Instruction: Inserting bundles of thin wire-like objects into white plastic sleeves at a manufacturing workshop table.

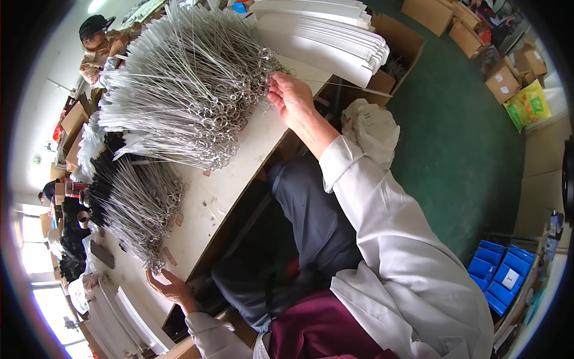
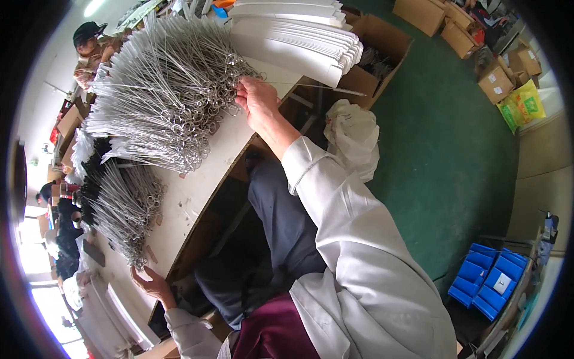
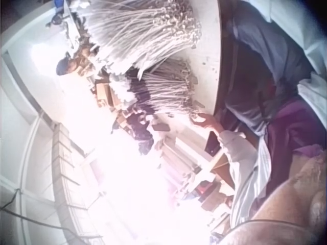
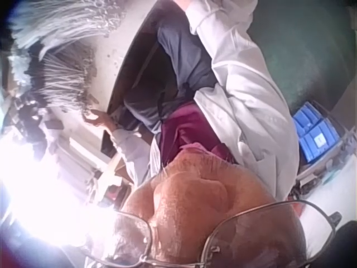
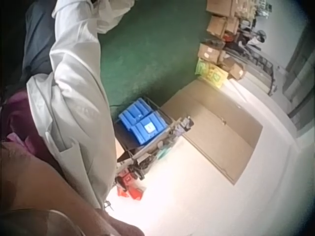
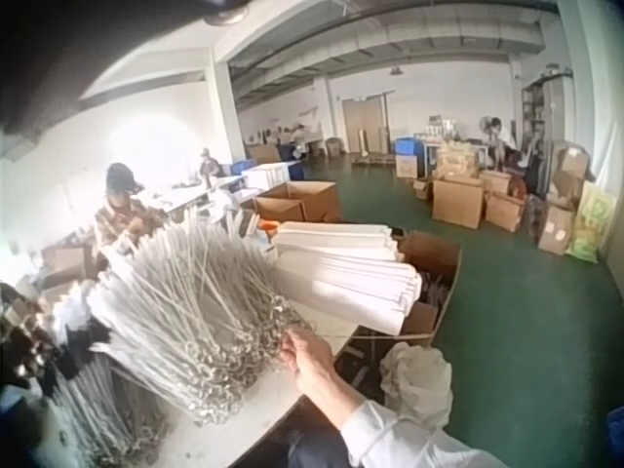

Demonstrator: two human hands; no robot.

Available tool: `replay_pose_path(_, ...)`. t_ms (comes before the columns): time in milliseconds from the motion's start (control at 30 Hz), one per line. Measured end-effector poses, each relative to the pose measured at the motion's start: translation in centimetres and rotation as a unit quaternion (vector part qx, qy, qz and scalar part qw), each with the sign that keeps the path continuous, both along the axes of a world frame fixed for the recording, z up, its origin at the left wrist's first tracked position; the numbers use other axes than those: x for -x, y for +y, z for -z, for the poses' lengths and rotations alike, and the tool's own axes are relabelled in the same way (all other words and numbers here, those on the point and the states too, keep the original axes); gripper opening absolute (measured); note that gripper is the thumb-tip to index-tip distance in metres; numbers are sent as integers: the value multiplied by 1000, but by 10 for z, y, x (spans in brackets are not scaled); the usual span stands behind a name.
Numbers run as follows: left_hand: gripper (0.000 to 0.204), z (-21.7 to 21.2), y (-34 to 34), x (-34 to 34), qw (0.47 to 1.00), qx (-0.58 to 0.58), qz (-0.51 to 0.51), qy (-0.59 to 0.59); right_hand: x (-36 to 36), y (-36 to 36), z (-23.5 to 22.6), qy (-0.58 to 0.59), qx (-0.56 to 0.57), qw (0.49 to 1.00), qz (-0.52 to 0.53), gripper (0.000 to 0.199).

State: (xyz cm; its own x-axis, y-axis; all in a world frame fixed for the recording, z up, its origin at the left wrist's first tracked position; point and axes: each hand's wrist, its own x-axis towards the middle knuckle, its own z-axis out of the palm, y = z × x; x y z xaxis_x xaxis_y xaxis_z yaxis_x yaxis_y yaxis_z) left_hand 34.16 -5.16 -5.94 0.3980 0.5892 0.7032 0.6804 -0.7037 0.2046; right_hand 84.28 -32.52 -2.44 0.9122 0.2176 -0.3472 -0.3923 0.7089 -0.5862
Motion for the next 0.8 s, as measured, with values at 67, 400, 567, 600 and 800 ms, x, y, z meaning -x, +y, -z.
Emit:
replay_pose_path(67,44,-4,-5,-5,1000,-12,22,0,2,1,1,-30,9,999,6,12)
replay_pose_path(400,41,-13,-21,-26,995,-88,27,45,7,3,6,-4,-74,997,5,10)
replay_pose_path(567,39,-36,-41,-51,991,-98,87,17,10,5,8,-3,-82,997,7,10)
replay_pose_path(600,38,-49,-50,-63,987,-100,124,14,12,5,7,-2,-83,997,5,10)
replay_pose_path(800,32,-136,-115,-158,933,-139,324,75,14,2,7,-18,-96,995,7,8)
